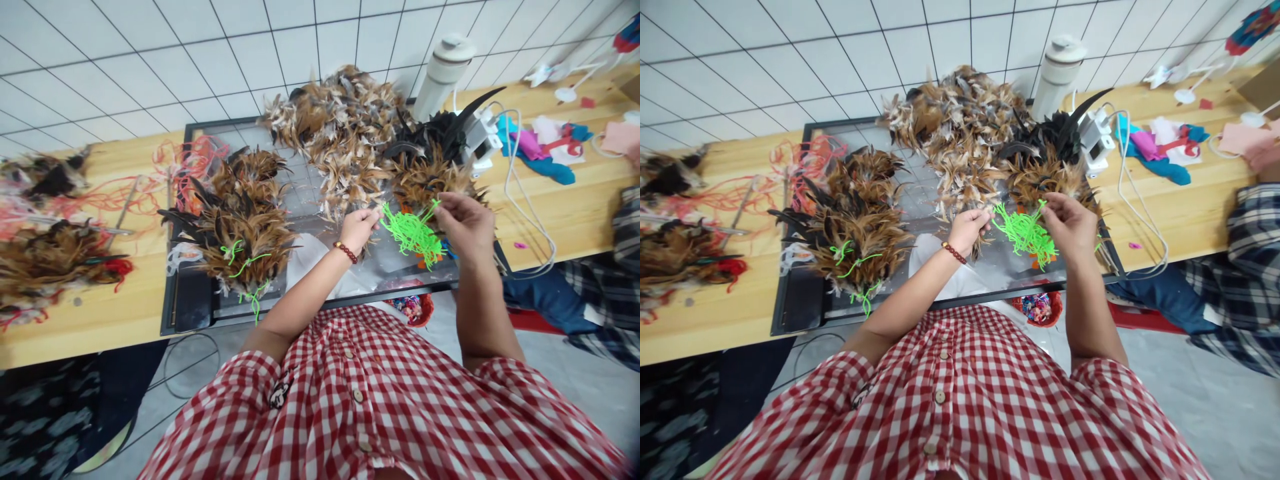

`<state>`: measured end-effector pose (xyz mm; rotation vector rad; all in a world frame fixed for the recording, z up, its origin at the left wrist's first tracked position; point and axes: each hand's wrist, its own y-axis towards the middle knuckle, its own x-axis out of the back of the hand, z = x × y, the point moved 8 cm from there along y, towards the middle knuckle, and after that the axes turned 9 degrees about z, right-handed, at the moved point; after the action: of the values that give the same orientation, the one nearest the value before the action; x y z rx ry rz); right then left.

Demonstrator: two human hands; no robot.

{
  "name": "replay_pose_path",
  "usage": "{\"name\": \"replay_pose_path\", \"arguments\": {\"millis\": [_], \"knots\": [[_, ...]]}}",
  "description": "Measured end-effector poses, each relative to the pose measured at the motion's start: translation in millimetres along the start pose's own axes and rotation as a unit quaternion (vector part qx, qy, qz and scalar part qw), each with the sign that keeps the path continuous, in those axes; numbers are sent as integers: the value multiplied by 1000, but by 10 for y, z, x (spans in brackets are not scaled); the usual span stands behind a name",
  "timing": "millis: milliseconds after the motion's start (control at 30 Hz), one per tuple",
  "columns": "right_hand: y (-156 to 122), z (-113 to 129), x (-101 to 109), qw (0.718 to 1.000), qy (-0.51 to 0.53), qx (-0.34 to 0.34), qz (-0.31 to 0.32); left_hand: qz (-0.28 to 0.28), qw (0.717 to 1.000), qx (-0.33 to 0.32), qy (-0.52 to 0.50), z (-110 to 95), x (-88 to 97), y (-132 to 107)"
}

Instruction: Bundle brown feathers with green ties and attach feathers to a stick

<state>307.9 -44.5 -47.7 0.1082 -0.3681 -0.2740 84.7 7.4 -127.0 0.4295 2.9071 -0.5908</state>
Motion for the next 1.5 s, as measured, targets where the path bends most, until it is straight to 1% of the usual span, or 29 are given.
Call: {"name": "replay_pose_path", "arguments": {"millis": [67,133,167,233,300,333,367,400,433,500,567,600,633,667,700,767,800,900,933,967,1033,1100,1167,1233,1300,1400,1467,1500], "knots": [[3,162,160,999,31,-1,-14,5,999,-25,38,-57,30,-28],[4,375,249,999,47,12,-18,19,994,-92,61,-211,1,-94],[10,472,246,999,48,17,-9,34,989,-130,66,-306,-46,-136],[35,602,143,998,42,18,33,99,975,-188,65,-468,-234,-212],[66,644,-22,995,41,16,84,176,960,-210,63,-557,-481,-252],[80,641,-95,993,45,17,105,198,956,-207,59,-568,-581,-247],[92,632,-140,992,48,21,116,203,958,-198,51,-561,-648,-222],[99,626,-149,991,50,29,117,194,963,-183,41,-536,-678,-182],[101,630,-109,992,52,44,103,175,971,-161,31,-493,-675,-133],[72,678,123,995,52,86,28,130,986,-102,20,-363,-600,-43],[-10,758,435,987,56,134,-67,92,995,-44,14,-227,-478,4],[-48,785,548,983,53,145,-95,80,996,-28,9,-182,-420,10],[-65,795,594,984,40,145,-95,74,997,-24,0,-159,-375,7],[-58,786,564,988,16,136,-68,75,997,-30,-11,-154,-345,0],[-39,755,467,992,-16,124,-23,82,995,-42,-22,-162,-334,-10],[3,617,151,990,-65,95,79,110,991,-72,-38,-191,-359,-34],[21,528,-16,988,-60,85,114,124,988,-85,-42,-203,-381,-44],[72,191,-447,985,53,9,165,152,980,-125,-43,-229,-433,-58],[78,99,-539,982,93,-17,165,157,977,-135,-41,-229,-440,-58],[80,32,-587,979,124,-35,155,161,976,-140,-40,-220,-445,-56],[80,-26,-550,978,167,-48,116,166,976,-132,-46,-175,-443,-41],[78,-11,-414,974,207,-45,84,158,980,-106,-62,-106,-423,-17],[81,23,-284,966,240,-49,80,146,982,-81,-84,-50,-401,4],[82,44,-226,965,238,-66,91,140,982,-76,-100,-37,-393,14],[69,35,-291,966,210,-93,121,144,980,-90,-103,-68,-405,9],[38,-3,-508,961,193,-119,161,159,976,-117,-94,-143,-440,-26],[37,-9,-572,961,201,-116,153,165,974,-123,-95,-169,-455,-51],[47,6,-552,962,210,-107,139,161,975,-119,-98,-165,-452,-55]]}}
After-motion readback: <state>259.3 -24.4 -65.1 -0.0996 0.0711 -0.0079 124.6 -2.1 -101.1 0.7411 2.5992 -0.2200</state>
